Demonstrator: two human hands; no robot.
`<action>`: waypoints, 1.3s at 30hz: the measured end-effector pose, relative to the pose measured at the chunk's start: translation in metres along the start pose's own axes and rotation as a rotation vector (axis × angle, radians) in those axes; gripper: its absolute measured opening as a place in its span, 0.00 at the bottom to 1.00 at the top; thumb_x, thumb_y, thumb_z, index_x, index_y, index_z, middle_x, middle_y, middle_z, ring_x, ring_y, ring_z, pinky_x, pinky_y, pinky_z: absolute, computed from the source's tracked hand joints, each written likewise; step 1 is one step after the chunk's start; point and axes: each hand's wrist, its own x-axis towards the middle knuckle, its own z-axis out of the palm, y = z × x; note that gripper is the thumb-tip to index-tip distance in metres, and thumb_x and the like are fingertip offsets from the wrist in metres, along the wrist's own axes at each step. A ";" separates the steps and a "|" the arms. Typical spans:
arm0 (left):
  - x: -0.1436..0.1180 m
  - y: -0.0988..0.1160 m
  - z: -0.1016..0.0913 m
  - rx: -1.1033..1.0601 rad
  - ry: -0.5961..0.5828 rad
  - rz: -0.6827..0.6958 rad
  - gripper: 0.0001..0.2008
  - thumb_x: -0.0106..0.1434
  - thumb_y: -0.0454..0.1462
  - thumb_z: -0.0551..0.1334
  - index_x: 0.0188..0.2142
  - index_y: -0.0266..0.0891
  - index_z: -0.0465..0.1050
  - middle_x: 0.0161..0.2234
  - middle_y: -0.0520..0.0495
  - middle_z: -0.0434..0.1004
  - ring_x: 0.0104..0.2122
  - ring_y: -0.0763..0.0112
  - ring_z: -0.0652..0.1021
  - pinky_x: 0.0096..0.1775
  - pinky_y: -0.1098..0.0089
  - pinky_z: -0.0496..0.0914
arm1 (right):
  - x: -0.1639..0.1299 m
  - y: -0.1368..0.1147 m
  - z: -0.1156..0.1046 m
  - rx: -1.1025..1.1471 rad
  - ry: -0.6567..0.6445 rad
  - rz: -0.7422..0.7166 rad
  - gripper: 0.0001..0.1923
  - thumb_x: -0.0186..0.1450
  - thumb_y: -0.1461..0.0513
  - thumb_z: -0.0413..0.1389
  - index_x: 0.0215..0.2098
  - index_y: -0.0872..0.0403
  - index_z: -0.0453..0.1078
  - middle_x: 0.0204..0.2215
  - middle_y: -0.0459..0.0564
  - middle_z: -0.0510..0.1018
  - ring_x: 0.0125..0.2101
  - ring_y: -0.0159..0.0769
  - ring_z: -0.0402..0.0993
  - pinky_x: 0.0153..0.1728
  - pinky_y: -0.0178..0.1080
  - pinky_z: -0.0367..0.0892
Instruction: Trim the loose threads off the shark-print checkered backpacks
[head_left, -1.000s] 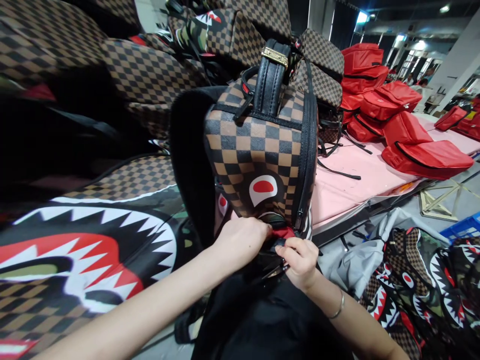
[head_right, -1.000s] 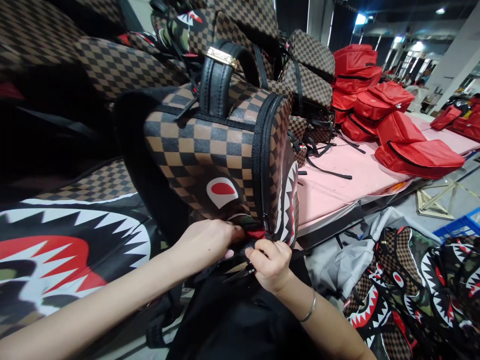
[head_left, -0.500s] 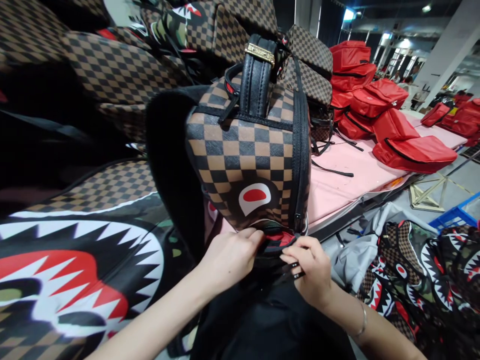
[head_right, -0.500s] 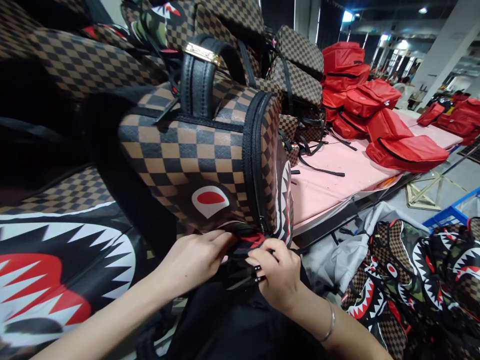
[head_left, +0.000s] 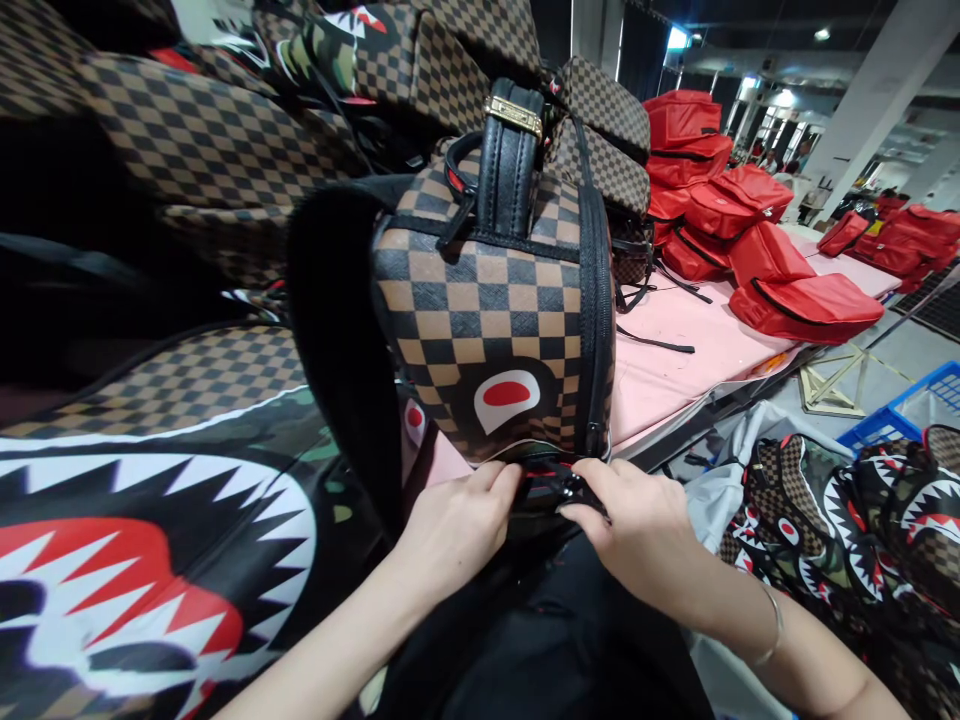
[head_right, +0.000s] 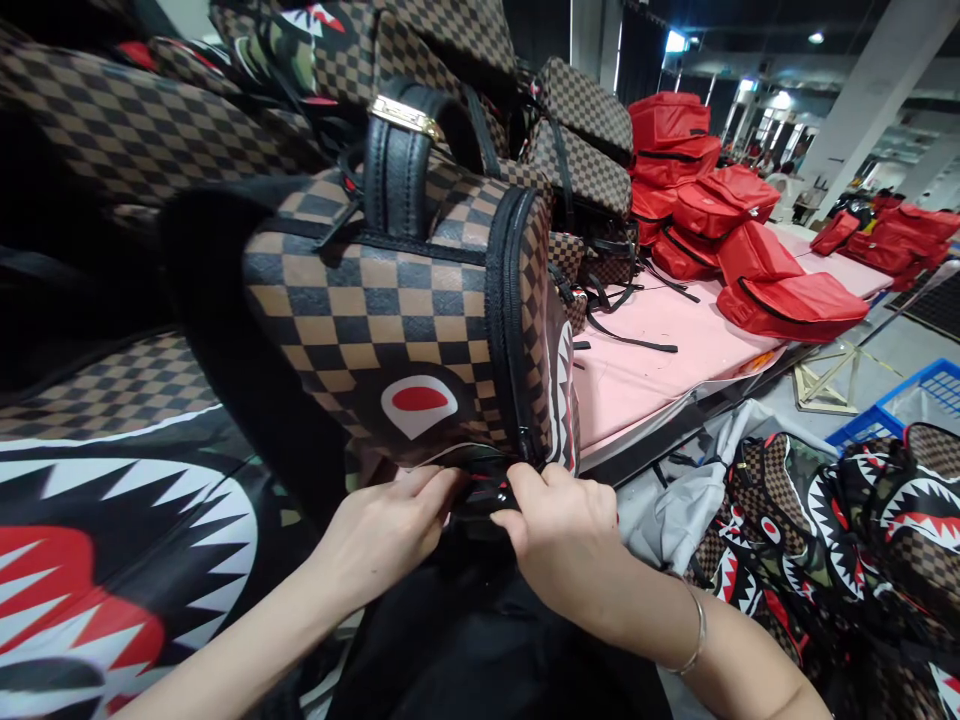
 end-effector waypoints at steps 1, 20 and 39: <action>0.000 0.001 0.001 0.003 0.016 0.001 0.13 0.55 0.29 0.49 0.35 0.35 0.69 0.29 0.45 0.76 0.21 0.65 0.76 0.19 0.69 0.67 | 0.002 -0.001 0.002 -0.020 0.005 -0.011 0.11 0.63 0.56 0.52 0.42 0.49 0.65 0.31 0.46 0.74 0.30 0.37 0.72 0.28 0.37 0.58; 0.001 0.005 0.000 0.018 -0.089 -0.044 0.15 0.59 0.29 0.46 0.33 0.36 0.71 0.28 0.47 0.76 0.20 0.66 0.75 0.19 0.70 0.61 | 0.035 -0.020 0.013 -0.051 -0.224 -0.013 0.10 0.63 0.58 0.48 0.36 0.54 0.67 0.28 0.52 0.78 0.31 0.44 0.75 0.29 0.40 0.62; -0.030 0.001 -0.015 -1.355 0.170 -0.250 0.25 0.63 0.48 0.46 0.16 0.39 0.65 0.21 0.48 0.74 0.23 0.70 0.75 0.28 0.71 0.71 | 0.018 0.035 0.083 0.409 0.379 -0.334 0.11 0.62 0.66 0.46 0.37 0.54 0.70 0.26 0.47 0.76 0.27 0.30 0.72 0.31 0.32 0.64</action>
